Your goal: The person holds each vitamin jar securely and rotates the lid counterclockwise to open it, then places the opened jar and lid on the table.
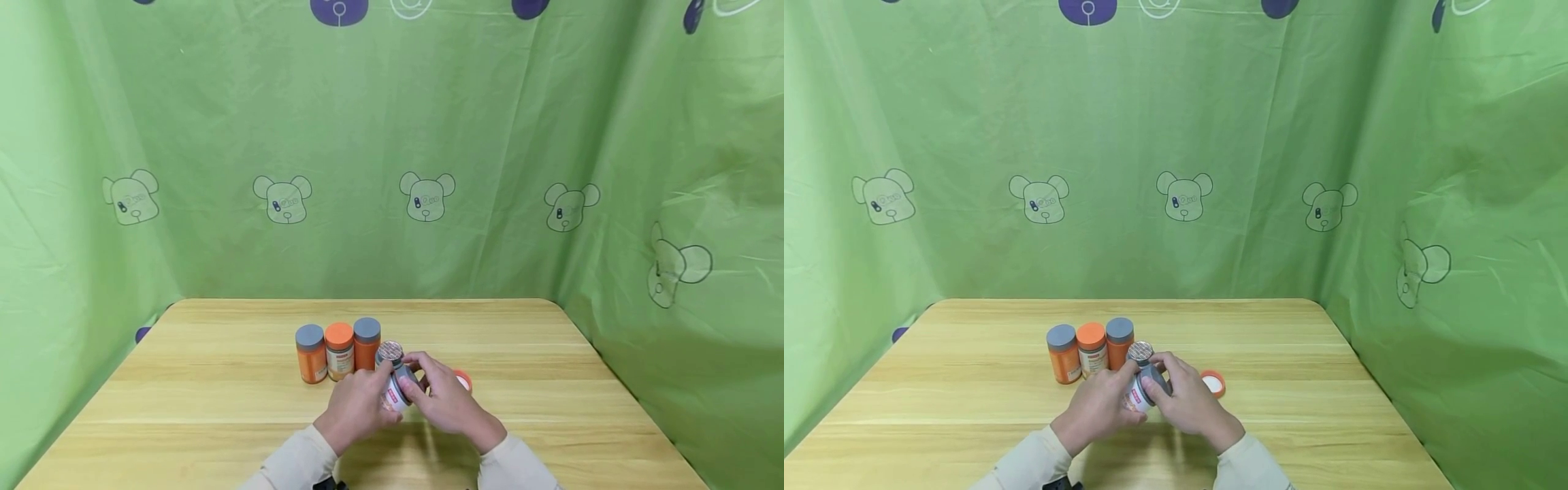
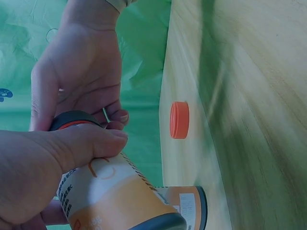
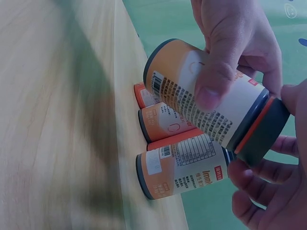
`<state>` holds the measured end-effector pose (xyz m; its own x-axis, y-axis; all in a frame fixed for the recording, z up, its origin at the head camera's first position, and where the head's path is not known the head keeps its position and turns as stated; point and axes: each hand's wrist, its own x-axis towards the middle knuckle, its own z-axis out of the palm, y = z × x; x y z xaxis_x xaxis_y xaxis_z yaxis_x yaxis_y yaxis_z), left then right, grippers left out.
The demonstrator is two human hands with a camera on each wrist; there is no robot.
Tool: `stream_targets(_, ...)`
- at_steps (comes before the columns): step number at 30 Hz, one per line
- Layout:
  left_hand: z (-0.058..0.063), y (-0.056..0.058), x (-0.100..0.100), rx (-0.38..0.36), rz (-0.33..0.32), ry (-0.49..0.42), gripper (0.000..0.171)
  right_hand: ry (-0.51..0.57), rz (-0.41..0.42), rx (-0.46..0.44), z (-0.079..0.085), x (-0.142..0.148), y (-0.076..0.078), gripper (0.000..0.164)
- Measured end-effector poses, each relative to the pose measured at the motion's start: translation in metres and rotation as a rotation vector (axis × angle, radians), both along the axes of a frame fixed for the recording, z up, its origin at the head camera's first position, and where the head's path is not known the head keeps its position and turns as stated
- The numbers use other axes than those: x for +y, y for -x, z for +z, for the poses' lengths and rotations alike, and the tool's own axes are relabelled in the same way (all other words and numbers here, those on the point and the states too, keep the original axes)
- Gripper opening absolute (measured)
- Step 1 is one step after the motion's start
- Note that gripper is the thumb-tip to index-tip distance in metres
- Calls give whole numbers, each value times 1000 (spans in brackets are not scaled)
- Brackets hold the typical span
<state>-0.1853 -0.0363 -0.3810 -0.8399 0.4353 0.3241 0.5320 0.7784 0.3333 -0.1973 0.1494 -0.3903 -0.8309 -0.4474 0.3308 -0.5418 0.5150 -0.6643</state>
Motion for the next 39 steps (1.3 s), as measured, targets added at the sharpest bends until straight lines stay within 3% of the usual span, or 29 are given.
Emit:
stream_targets(7, 0, 0, 0, 12, 1, 20, 59, -9, 41, 27, 2, 3, -1, 37)
stream_targets(11, 1, 0, 1, 1, 0, 16, 59, -30, 24, 56, 2, 2, -1, 38)
stream_targets(21, 0, -1, 2, 15, -3, 14, 58, 10, -19, -22, 2, -1, -2, 34)
stream_targets(29, 0, 1, 2, 16, 1, 18, 59, 5, 35, 75, 3, 2, -2, 38)
stream_targets(39, 1, 0, 3, -6, 0, 11, 59, 22, -118, 48, 0, -4, -2, 37)
